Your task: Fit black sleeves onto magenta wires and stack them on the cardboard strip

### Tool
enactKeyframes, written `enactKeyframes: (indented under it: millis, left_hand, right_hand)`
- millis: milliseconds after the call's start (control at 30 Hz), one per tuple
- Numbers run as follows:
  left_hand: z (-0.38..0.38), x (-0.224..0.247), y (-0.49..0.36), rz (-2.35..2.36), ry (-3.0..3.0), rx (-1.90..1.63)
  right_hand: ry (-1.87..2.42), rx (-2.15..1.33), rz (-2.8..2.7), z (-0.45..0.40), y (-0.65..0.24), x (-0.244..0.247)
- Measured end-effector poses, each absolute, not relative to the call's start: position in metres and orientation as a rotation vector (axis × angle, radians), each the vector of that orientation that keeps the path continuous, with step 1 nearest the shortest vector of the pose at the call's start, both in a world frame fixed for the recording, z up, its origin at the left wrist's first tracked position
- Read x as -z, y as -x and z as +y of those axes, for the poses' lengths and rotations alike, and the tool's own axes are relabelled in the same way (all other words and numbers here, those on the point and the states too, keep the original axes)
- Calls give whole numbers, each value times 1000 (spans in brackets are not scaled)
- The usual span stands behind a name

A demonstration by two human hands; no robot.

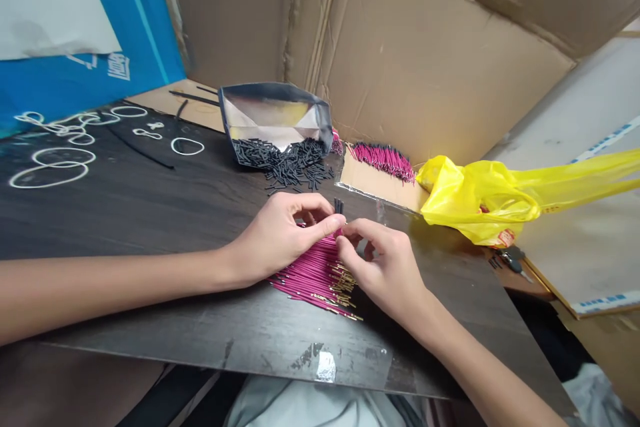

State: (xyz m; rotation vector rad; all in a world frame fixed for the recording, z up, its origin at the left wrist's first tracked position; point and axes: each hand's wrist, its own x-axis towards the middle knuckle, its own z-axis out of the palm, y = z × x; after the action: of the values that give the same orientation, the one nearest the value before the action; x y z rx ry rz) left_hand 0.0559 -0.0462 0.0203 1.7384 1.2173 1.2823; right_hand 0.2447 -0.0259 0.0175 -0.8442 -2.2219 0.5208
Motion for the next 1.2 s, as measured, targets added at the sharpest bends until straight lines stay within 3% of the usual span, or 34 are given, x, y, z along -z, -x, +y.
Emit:
enactKeyframes:
  millis: [233, 367, 433, 533, 567, 833, 1200]
  left_hand:
    - [-47, -19, -55, 1182, -1732, -1277]
    - [-47, -20, -53, 1222, -1731, -1266]
    - [-47, -20, -51, 1252, -1800, -1250]
    - [-48, -18, -50, 1251, -1901, -1196]
    - [-49, -17, -49, 1242, -1918, -1172]
    - [-57, 0, -48, 1055, -2192, -1196]
    - [-54, 9, -46, 887, -2588, -1294]
  right_hand:
    - [841, -568, -2296, -28, -249, -25]
    - [1000, -551, -2301, 5, -264, -55]
    - [1176, -295, -2279, 41, -273, -78]
    - [1668, 399, -2188, 109, -281, -102]
    - [1736, 463, -2170, 131, -281, -105]
    - [2012, 493, -2235, 230, -266, -65]
    - [2037, 504, -2281, 247, -265, -62]
